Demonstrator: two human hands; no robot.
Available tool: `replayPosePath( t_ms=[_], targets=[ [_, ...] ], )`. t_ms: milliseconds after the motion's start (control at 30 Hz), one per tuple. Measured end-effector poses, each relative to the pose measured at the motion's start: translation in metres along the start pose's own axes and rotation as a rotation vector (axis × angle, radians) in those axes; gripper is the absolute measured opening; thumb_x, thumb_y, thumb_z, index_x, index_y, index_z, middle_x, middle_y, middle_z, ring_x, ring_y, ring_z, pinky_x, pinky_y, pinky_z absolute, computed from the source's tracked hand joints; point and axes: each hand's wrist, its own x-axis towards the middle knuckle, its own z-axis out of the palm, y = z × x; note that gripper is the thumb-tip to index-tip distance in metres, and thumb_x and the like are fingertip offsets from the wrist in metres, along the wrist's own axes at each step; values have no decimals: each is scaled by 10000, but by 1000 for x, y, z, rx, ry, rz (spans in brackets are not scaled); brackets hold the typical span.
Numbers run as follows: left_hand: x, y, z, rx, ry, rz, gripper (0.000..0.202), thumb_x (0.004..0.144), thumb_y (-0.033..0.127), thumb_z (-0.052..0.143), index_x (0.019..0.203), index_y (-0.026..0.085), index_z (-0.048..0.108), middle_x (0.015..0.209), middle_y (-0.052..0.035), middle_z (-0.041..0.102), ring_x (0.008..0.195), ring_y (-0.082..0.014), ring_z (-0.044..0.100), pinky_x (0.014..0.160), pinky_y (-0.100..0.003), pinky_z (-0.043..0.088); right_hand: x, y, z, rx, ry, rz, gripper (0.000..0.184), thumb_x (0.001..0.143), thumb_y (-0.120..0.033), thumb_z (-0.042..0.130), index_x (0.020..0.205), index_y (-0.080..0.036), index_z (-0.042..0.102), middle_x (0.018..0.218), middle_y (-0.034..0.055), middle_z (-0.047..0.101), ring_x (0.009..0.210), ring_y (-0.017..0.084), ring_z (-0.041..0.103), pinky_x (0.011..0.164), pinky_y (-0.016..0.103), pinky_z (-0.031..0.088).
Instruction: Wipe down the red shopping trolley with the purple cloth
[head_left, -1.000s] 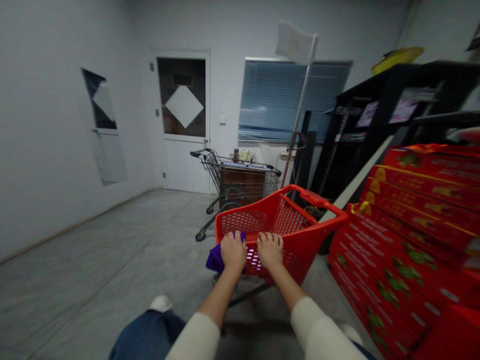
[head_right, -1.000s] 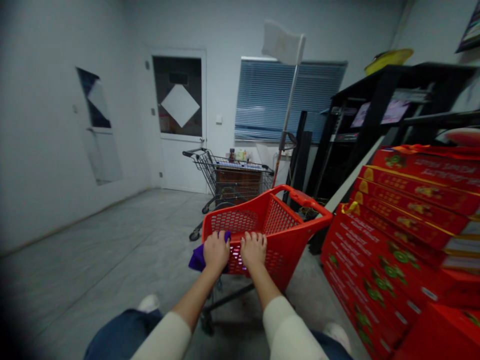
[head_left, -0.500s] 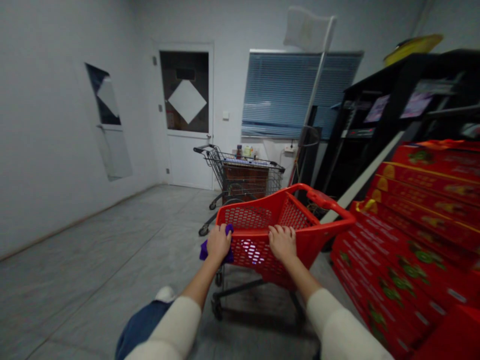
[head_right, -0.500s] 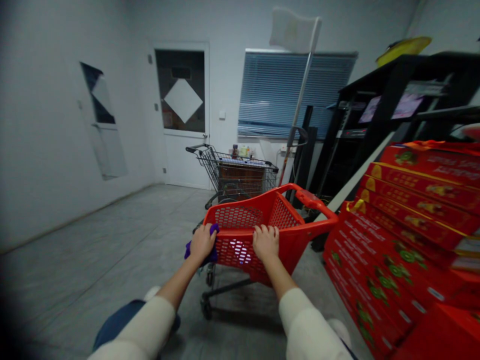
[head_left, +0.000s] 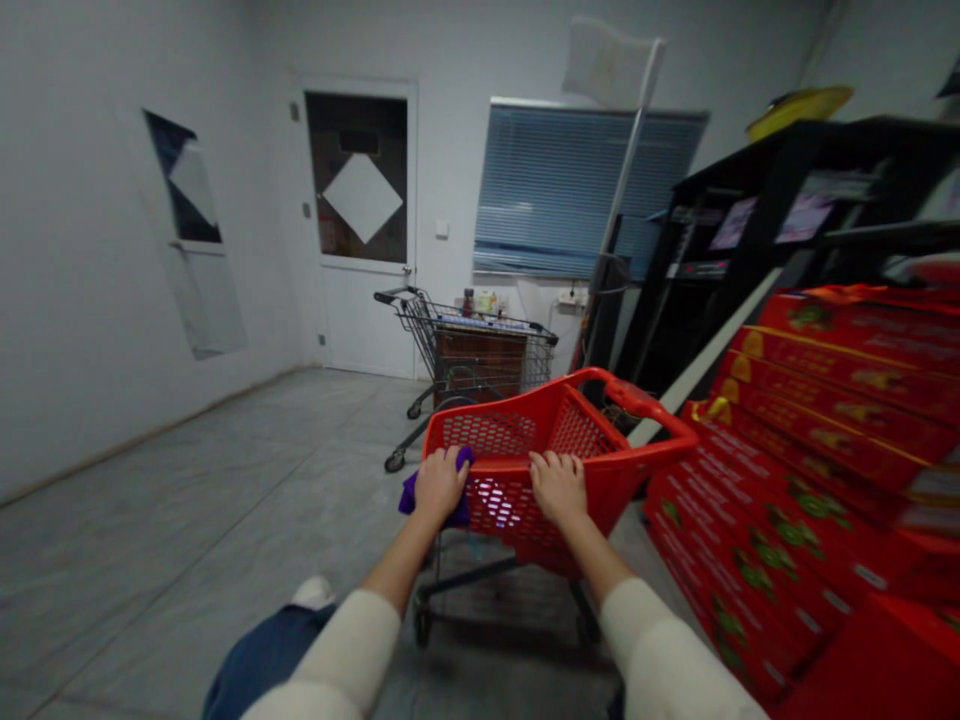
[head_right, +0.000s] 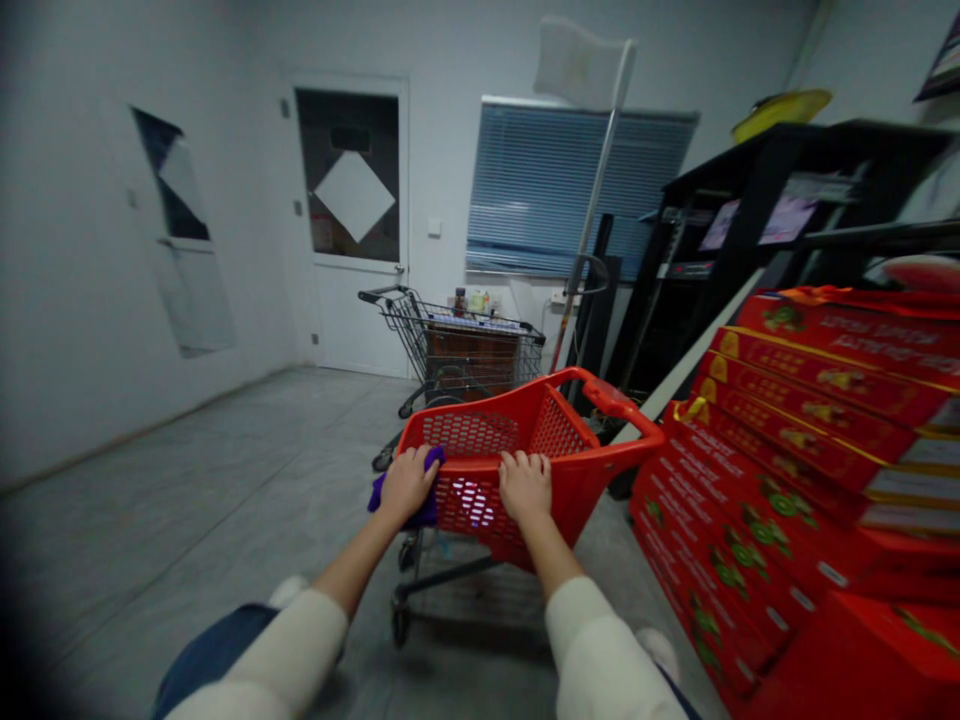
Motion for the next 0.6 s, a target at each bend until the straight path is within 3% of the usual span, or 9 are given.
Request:
replayPosePath(
  t_ms=[133,267,433,500,600],
  targets=[
    [2,-21,-4,-7,-7,-79,340,981,400,381,1177,191,562,1069,-96,633,1027,-216,588,901,-320,413,-2,-5,-1,23,13,26,428,1004,-349,283,1288,-307,599,1236,57,633,1125,248,480,1047,413,173],
    [6,7,-5,36,-16,-133,335,962,402,409,1128,172,587,1043,-120,635,998,-245,596,862,-346,420,-4,-9,-2,28,15,49,422,999,-339,291,1267,-302,614,1224,61,639,1124,257,481,1053,421,166],
    [6,59,-1,35,-10,-43,308,935,398,465,1108,177,592,1053,-129,623,992,-266,588,847,-367,425,-5,-7,-2,13,23,48,431,1000,-341,283,1272,-293,613,1213,69,642,1129,259,481,1061,422,162],
    [5,63,0,22,-12,23,302,940,402,463,1118,191,585,1051,-114,621,990,-255,589,849,-358,426,-5,-5,-1,11,33,33,431,1002,-341,279,1278,-293,608,1205,65,644,1123,255,482,1062,418,164],
    [5,46,-1,2,-29,95,316,959,416,431,1154,207,566,1053,-98,622,984,-229,591,854,-337,426,-5,-4,0,16,26,19,427,1005,-344,282,1287,-297,598,1194,60,645,1113,250,483,1057,415,171]
  ],
)
